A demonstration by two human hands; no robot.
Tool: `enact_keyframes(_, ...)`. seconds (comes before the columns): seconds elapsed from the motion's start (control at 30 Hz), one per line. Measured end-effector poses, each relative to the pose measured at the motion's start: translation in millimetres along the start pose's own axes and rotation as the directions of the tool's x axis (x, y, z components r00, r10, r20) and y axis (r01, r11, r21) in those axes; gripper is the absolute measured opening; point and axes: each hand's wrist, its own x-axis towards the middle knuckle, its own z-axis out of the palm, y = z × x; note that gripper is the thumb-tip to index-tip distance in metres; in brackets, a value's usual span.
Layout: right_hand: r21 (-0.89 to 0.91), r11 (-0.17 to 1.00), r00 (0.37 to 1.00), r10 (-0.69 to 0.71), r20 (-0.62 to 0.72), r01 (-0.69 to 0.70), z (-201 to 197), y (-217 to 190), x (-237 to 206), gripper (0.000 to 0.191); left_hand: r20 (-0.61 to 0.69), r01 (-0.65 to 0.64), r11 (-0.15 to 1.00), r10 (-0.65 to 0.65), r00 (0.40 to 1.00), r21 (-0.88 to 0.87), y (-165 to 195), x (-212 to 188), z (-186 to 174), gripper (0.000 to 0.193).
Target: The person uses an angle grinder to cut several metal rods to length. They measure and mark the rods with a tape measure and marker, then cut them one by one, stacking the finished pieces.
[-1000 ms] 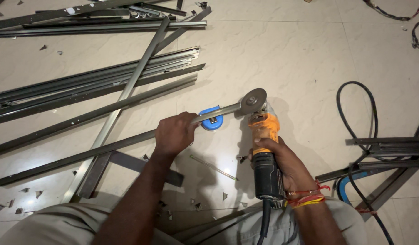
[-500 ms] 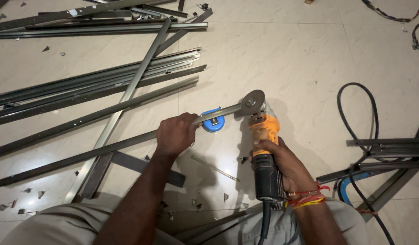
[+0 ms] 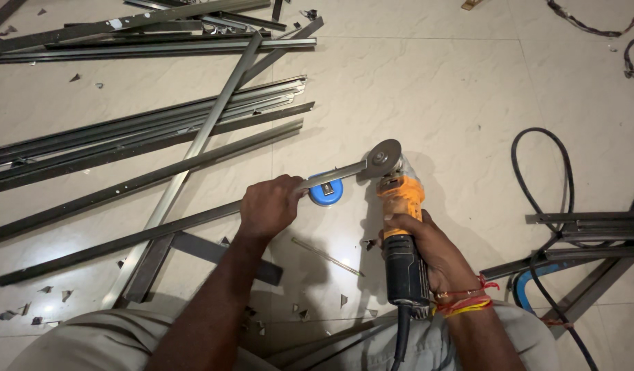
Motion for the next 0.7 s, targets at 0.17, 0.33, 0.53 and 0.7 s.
enact_keyframes(0.17, 0.013, 1.000, 1.000, 0.001, -0.003, -0.001, -0.3, 1.2, 2.4, 0.034, 0.006, 0.012, 1.000, -0.012, 1.000, -0.013, -0.2, -0.4, 0.1, 0.019)
enact_keyframes(0.33, 0.019, 1.000, 1.000, -0.013, 0.022, 0.013, -2.6, 4.7, 4.6, 0.032, -0.012, -0.019, 1.000, 0.019, 1.000, 0.008, -0.2, -2.2, 2.8, 0.020)
enact_keyframes(0.53, 0.060, 0.998, 1.000, 0.010, 0.011, -0.010, -3.4, 7.3, 6.3, 0.031, 0.006, -0.004, 1.000, 0.004, 1.000, -0.008, -0.9, -2.4, 5.0, 0.020)
enact_keyframes(0.7, -0.031, 0.999, 0.999, -0.044, 0.018, 0.045, -0.8, 7.4, 3.7, 0.032, 0.005, -0.001, 1.000, 0.001, 1.000, 0.001, -1.3, -3.1, 5.0, 0.021)
